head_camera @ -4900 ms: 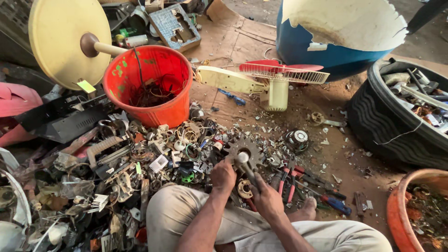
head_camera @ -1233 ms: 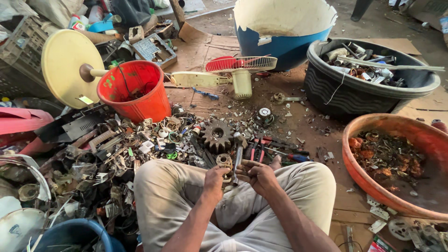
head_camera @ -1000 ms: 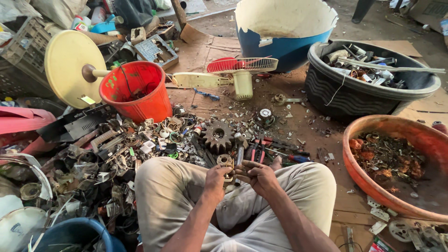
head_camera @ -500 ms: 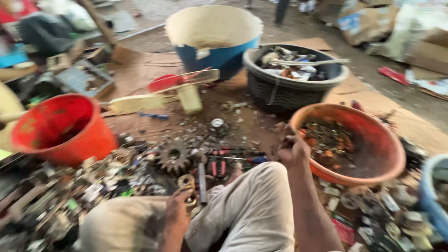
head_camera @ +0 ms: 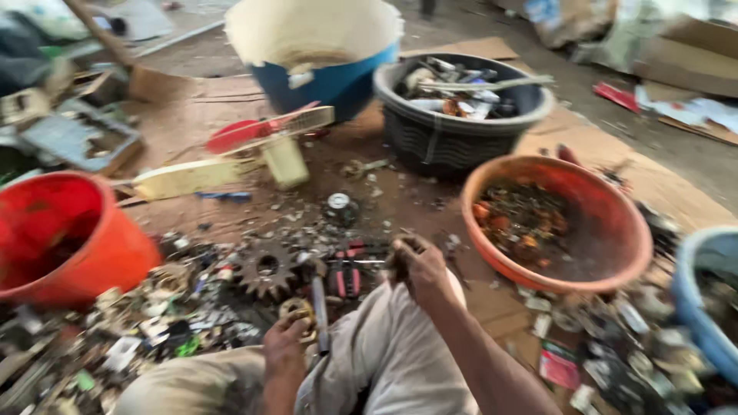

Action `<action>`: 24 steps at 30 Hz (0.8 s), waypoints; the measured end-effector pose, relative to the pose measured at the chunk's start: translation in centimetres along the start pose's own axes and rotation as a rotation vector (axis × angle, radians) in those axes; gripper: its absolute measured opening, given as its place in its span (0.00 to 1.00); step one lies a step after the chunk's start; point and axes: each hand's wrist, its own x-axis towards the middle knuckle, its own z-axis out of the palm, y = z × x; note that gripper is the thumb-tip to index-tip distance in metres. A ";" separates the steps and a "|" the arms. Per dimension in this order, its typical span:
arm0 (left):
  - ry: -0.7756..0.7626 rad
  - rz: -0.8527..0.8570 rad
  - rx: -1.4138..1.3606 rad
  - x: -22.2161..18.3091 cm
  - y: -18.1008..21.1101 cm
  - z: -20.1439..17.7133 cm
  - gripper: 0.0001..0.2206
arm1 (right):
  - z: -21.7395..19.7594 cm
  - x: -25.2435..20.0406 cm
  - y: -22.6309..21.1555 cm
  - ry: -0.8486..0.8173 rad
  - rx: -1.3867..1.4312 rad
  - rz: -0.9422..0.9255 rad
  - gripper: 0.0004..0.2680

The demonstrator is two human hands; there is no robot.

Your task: The person sits on the floor and uses a hammer to repeatedly strike a metal gear-like component, likely to separate parts or extract materials. The person handles the component with both hands, repositioning it between strikes.

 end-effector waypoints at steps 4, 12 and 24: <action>0.004 0.170 0.220 -0.9 3.9 0.3 0.12 | 6.4 1.2 5.5 -0.121 -0.436 0.149 0.08; 0.065 0.246 0.065 0.9 7.3 -1.6 0.08 | 11.1 5.2 14.7 -0.456 -0.588 0.217 0.07; 0.161 0.183 0.252 5.9 2.4 -6.6 0.08 | 10.7 6.6 21.4 -0.206 -0.457 0.224 0.07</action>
